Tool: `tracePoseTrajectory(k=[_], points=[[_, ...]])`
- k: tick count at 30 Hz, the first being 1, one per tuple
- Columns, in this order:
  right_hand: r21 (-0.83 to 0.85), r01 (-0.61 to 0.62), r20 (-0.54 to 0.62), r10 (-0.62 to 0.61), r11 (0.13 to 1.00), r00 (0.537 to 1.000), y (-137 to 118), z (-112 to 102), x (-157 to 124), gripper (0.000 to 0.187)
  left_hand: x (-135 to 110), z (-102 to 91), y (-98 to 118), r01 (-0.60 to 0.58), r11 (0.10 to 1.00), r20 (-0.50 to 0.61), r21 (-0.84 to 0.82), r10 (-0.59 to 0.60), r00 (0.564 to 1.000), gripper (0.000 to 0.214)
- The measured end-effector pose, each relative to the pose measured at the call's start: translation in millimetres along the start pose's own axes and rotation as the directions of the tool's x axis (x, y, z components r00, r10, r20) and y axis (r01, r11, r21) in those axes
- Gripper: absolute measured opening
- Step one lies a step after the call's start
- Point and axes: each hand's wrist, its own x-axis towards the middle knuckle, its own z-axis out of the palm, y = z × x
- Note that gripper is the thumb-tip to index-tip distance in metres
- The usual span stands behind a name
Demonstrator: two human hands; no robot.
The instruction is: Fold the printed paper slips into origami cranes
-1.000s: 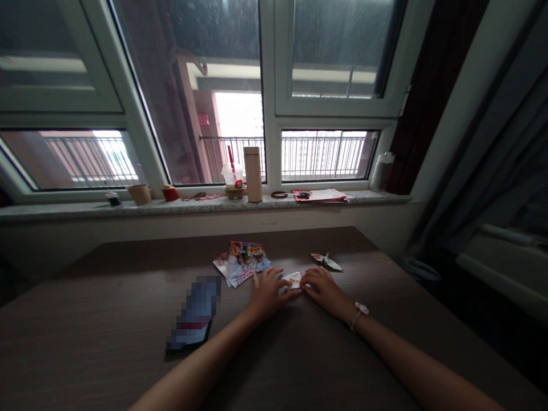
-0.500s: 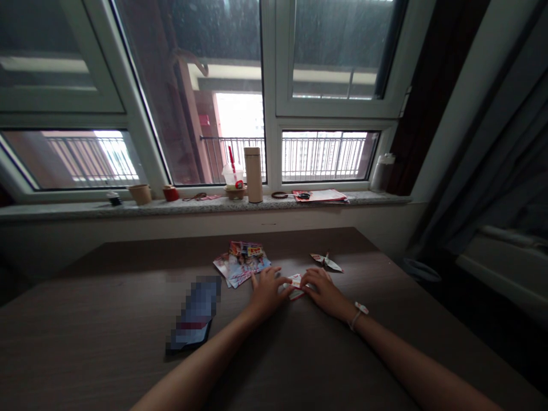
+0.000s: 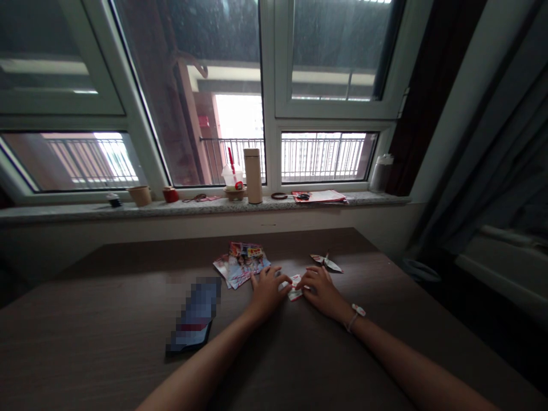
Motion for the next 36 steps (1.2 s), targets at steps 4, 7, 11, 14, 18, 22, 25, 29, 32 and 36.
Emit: tracePoseTrajectory(k=[4, 7, 11, 14, 18, 22, 25, 29, 32, 36], points=[[-0.052, 0.022, -0.039, -0.024, 0.998, 0.999, 0, 1, -1, 0.01, 0, 1.6, -2, -0.013, 1.0, -0.006, 0.013, 0.013, 1.0, 0.017], [-0.117, 0.052, -0.054, -0.059, 0.992, 0.997, -1, -1, -1, 0.009, -2, 0.9, -2, -0.026, 1.0, -0.007, 0.015, 0.026, 1.0, 0.018], [-0.217, 0.038, -0.061, -0.052, 0.975, 0.997, 1, -4, 0, 0.009, -4, -1.1, -3, -0.058, 0.998, -0.004, 0.009, 0.058, 0.998, 0.018], [-0.26, 0.01, -0.072, -0.029, 0.966, 0.997, 3, -5, 0, 0.012, -6, -1.7, -3, -0.086, 0.996, -0.001, 0.002, 0.086, 0.996, 0.015], [-0.282, 0.009, -0.077, -0.033, 0.959, 0.996, -2, -7, 0, 0.017, -7, -0.9, -4, -0.131, 0.991, 0.011, -0.032, 0.131, 0.991, 0.012], [-0.253, 0.02, -0.025, -0.027, 0.967, 0.999, -9, -9, -1, 0.023, -8, -1.0, -3, -0.155, 0.986, 0.01, -0.057, 0.155, 0.988, 0.013], [-0.218, 0.014, -0.011, -0.016, 0.976, 1.0, -10, -10, -2, 0.024, -10, -2.0, -2, -0.169, 0.982, 0.023, -0.084, 0.172, 0.985, 0.014], [-0.164, 0.01, 0.018, -0.008, 0.986, 1.0, -6, -9, -1, 0.027, -14, -1.4, 0, -0.208, 0.971, 0.038, -0.118, 0.213, 0.976, 0.019], [-0.115, 0.008, 0.043, -0.003, 0.993, 0.999, 1, -5, 0, 0.029, -15, 0.1, 1, -0.229, 0.967, 0.04, -0.114, 0.234, 0.971, 0.022], [-0.018, -0.076, 0.048, 0.077, 0.997, 0.996, 13, 1, 3, 0.028, -17, -0.5, 2, -0.23, 0.97, 0.047, -0.083, 0.234, 0.971, 0.023]])
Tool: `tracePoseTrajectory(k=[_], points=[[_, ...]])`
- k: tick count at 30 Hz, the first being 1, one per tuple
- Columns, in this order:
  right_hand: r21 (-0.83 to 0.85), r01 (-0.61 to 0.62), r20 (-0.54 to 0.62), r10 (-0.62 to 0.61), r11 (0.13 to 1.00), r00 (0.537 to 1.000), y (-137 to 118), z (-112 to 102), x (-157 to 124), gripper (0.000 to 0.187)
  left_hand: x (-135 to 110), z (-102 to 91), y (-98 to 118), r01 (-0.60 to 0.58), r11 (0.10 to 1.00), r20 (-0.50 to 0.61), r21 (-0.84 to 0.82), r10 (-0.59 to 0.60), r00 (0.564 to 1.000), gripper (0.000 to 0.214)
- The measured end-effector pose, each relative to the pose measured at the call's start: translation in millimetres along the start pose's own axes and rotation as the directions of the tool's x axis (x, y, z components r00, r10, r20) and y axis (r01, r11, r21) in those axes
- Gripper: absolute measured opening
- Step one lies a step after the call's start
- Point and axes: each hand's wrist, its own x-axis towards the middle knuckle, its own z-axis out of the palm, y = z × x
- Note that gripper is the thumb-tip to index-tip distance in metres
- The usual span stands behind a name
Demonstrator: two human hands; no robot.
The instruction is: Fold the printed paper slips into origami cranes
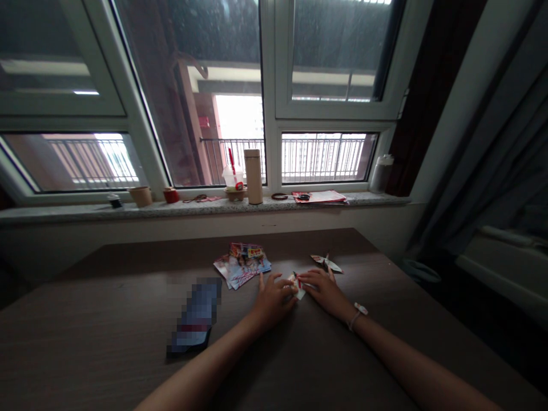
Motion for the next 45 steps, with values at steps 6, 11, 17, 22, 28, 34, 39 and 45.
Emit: tracePoseTrajectory(k=[6, 11, 17, 22, 28, 34, 39, 45], points=[[0.043, -0.013, -0.003, 0.013, 0.999, 1.0, 5, 3, 2, 0.025, 0, -3.7, 1, 0.013, 1.0, 0.0, 0.021, -0.013, 1.0, 0.023], [0.009, 0.034, 0.009, -0.034, 0.999, 0.999, 4, 2, 1, 0.025, 2, -3.9, -5, -0.004, 1.0, -0.001, 0.017, 0.004, 1.0, 0.024], [-0.023, 0.093, 0.012, -0.093, 0.995, 0.996, 3, 0, -1, 0.026, 5, -2.6, -8, 0.018, 1.0, -0.011, 0.022, -0.018, 1.0, 0.022], [-0.046, 0.119, 0.01, -0.118, 0.992, 0.993, 2, 0, -1, 0.024, 6, -1.6, -8, 0.027, 0.999, -0.012, 0.031, -0.027, 1.0, 0.021], [-0.048, 0.12, 0.011, -0.12, 0.992, 0.993, 0, 1, 0, 0.023, 5, -3.6, -5, 0.01, 0.999, -0.02, 0.039, -0.009, 1.0, 0.019], [0.028, 0.138, 0.077, -0.14, 0.99, 0.987, 1, -6, 1, 0.026, 5, -5.6, -3, 0.02, 0.999, -0.001, 0.033, -0.02, 1.0, 0.02], [0.028, 0.147, 0.128, -0.149, 0.989, 0.981, 3, -9, 1, 0.026, 6, -5.9, -4, 0.027, 0.999, 0.002, 0.028, -0.028, 1.0, 0.019], [0.0, 0.14, 0.12, -0.139, 0.99, 0.983, 3, -7, 1, 0.029, 6, -4.0, -5, 0.023, 0.999, -0.015, 0.037, -0.022, 1.0, 0.02]])
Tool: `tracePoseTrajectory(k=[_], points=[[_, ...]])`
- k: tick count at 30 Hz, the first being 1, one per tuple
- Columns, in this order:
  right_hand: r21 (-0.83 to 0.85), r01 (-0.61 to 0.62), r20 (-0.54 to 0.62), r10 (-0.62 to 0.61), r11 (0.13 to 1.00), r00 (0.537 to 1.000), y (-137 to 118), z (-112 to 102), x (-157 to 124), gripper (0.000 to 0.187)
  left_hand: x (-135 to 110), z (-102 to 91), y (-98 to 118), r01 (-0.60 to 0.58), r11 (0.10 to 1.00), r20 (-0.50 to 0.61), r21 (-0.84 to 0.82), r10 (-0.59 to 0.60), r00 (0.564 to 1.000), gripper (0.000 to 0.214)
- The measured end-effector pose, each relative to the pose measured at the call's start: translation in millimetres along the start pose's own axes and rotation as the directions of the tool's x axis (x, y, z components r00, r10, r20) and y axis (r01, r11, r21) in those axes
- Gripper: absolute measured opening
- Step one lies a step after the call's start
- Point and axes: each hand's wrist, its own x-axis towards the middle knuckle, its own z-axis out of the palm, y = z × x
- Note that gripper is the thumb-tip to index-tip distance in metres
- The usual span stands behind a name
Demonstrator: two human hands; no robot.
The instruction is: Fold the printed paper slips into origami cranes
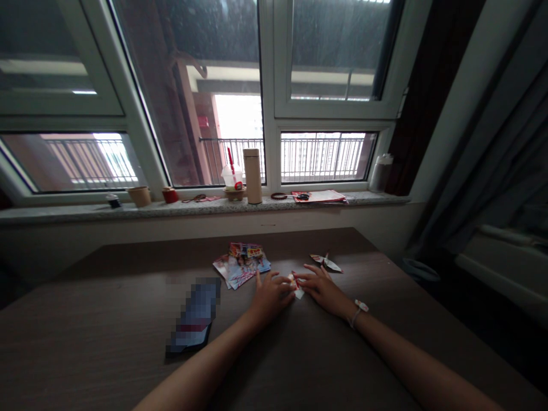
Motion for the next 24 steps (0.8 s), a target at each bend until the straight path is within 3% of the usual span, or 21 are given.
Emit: tracePoseTrajectory(k=[24], points=[[0.062, 0.009, -0.068, -0.004, 0.998, 0.998, 3.0, 8.2, 0.7, 0.025, 1.2, -0.4, 0.6, 0.035, 0.999, 0.031, -0.035, -0.034, 0.999, 0.02]])
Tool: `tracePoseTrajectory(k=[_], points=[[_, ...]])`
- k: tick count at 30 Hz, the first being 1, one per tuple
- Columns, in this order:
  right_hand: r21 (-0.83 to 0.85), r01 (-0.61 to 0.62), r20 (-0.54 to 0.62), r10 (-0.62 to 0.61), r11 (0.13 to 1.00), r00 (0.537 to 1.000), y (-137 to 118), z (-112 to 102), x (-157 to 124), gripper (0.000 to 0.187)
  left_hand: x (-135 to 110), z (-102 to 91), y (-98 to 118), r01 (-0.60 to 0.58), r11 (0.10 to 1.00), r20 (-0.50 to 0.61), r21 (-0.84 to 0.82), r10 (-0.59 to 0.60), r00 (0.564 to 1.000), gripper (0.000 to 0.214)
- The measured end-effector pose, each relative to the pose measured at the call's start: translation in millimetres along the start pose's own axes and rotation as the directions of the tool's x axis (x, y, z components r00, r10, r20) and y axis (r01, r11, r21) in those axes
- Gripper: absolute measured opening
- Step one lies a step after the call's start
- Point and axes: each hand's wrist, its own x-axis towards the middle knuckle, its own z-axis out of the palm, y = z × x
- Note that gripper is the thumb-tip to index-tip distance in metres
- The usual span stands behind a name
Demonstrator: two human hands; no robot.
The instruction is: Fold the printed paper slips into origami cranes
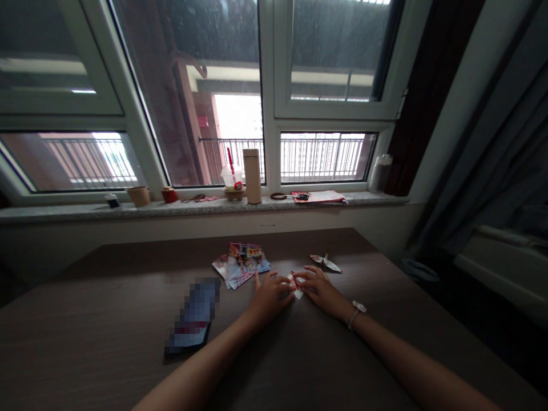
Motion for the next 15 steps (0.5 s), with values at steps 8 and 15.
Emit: tracePoseTrajectory(k=[8, 15], points=[[0.0, 0.019, 0.021, -0.019, 1.0, 1.0, 3.1, -1.9, 0.8, 0.025, -0.2, 1.7, -1.7, -0.011, 1.0, -0.006, 0.012, 0.011, 1.0, 0.02], [0.035, 0.033, 0.074, -0.035, 0.999, 0.997, 4.6, -7.7, 1.0, 0.025, -1.3, 1.0, -3.5, -0.024, 1.0, -0.006, -0.009, 0.024, 1.0, 0.019]])
